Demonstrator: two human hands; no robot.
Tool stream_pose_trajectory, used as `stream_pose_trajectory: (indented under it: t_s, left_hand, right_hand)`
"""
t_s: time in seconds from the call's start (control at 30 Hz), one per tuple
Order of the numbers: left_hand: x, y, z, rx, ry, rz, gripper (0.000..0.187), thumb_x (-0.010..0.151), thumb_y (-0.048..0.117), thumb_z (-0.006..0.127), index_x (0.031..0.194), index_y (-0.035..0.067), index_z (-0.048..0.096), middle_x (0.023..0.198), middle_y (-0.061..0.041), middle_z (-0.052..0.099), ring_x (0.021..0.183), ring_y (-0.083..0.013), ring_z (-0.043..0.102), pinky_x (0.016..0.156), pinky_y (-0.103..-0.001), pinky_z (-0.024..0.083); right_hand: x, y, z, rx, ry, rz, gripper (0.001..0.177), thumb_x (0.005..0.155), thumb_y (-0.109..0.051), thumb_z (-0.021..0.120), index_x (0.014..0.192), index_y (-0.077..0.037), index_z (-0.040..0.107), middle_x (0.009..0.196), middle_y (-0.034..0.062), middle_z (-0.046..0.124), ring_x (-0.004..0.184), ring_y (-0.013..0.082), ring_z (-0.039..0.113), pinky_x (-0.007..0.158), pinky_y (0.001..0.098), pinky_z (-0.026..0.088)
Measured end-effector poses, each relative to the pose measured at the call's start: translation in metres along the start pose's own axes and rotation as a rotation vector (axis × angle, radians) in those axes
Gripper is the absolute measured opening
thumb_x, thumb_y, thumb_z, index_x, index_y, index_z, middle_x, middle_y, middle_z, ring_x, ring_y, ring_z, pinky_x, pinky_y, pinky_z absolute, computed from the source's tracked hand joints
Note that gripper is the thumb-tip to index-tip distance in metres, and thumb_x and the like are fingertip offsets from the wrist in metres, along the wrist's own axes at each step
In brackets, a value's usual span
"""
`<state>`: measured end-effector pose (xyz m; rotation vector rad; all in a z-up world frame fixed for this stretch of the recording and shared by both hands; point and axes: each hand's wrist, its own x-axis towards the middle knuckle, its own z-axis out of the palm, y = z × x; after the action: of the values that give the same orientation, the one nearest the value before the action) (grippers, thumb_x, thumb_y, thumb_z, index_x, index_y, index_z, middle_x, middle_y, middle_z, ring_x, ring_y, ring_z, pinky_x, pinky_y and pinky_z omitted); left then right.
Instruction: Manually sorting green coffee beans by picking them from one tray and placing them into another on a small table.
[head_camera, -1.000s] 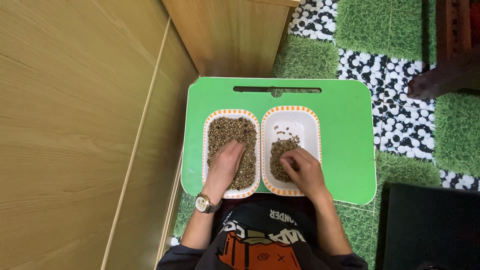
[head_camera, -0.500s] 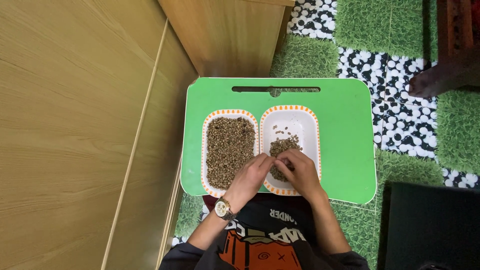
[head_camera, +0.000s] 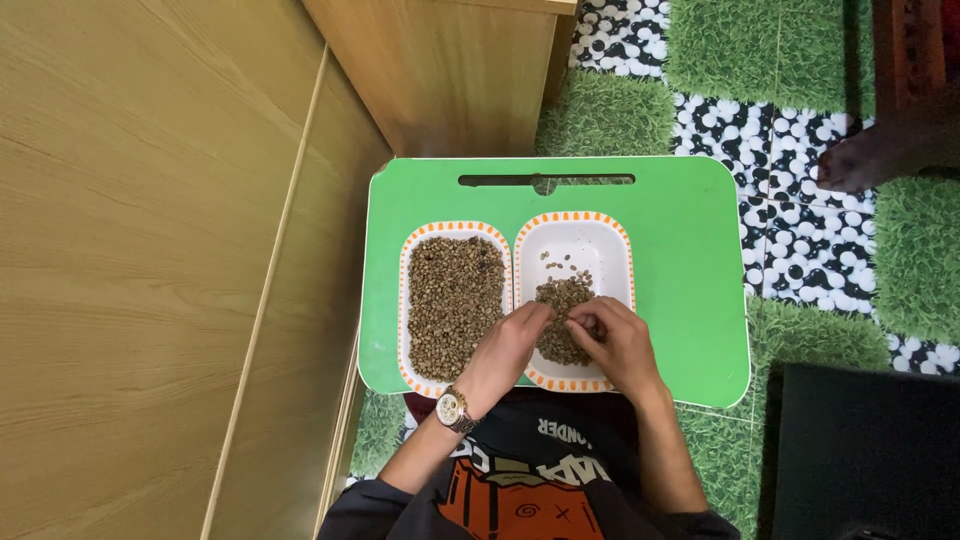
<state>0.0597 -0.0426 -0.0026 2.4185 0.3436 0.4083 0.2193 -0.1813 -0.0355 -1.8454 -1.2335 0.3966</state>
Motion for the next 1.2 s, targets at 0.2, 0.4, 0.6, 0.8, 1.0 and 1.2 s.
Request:
stream_pose_trajectory:
  t_s: [0.2, 0.4, 0.6, 0.8, 1.0, 1.2]
  left_hand:
    - [0.009, 0.011, -0.012, 0.003, -0.063, 0.053, 0.03, 0.098, -0.01, 0.051, 0.126, -0.002, 0.06, 0.106, -0.016, 0.064, 0.103, -0.0334, 0.068, 0.076, -0.034, 0.057]
    - [0.006, 0.002, 0.0, -0.033, -0.04, 0.03, 0.024, 0.103, 0.002, 0.055, 0.126, -0.001, 0.06, 0.117, -0.015, 0.063, 0.115, -0.0331, 0.064, 0.089, -0.038, 0.057]
    - [-0.018, -0.057, 0.009, 0.186, 0.101, -0.235, 0.029, 0.102, 0.037, 0.062, 0.113, 0.01, 0.066, 0.09, -0.006, 0.062, 0.09, -0.0257, 0.069, 0.069, -0.036, 0.058]
    - [-0.025, -0.045, -0.04, 0.336, -0.023, -0.557, 0.048, 0.1, 0.05, 0.056, 0.117, 0.005, 0.061, 0.094, -0.015, 0.07, 0.09, -0.0346, 0.072, 0.069, -0.048, 0.058]
    - [-0.019, -0.044, -0.041, 0.398, -0.058, -0.536, 0.026, 0.104, 0.029, 0.053, 0.113, 0.007, 0.063, 0.095, -0.01, 0.065, 0.091, -0.0299, 0.069, 0.065, -0.042, 0.058]
    - [-0.022, -0.051, -0.043, 0.317, -0.044, -0.494, 0.022, 0.106, 0.022, 0.05, 0.108, 0.006, 0.066, 0.093, -0.012, 0.062, 0.09, -0.0334, 0.067, 0.065, -0.046, 0.058]
  right_hand:
    - [-0.002, 0.006, -0.006, -0.012, 0.046, 0.018, 0.012, 0.083, -0.008, 0.083, 0.09, -0.011, 0.073, 0.075, 0.0008, 0.07, 0.074, 0.0193, 0.069, 0.07, 0.0322, 0.056]
    - [-0.004, 0.018, -0.001, -0.04, 0.059, 0.007, 0.015, 0.081, -0.007, 0.084, 0.089, -0.012, 0.072, 0.074, 0.0006, 0.068, 0.074, 0.0196, 0.069, 0.07, 0.0321, 0.056]
    - [-0.003, 0.017, 0.002, -0.051, 0.053, 0.002, 0.017, 0.08, -0.009, 0.085, 0.088, -0.011, 0.071, 0.075, 0.0014, 0.07, 0.074, 0.0204, 0.07, 0.072, 0.0327, 0.057]
    - [-0.004, 0.019, 0.009, -0.063, 0.036, 0.026, 0.016, 0.082, -0.007, 0.085, 0.089, -0.011, 0.071, 0.074, 0.0011, 0.07, 0.073, 0.0196, 0.07, 0.07, 0.032, 0.058]
    - [0.001, -0.003, 0.003, -0.076, 0.025, 0.005, 0.013, 0.085, -0.01, 0.083, 0.09, -0.01, 0.072, 0.075, 0.0024, 0.072, 0.073, 0.0207, 0.07, 0.068, 0.0331, 0.058]
    - [0.002, 0.014, 0.007, -0.125, -0.015, 0.009, 0.009, 0.088, -0.013, 0.08, 0.092, -0.01, 0.073, 0.076, 0.0045, 0.073, 0.074, 0.0226, 0.071, 0.069, 0.0345, 0.058]
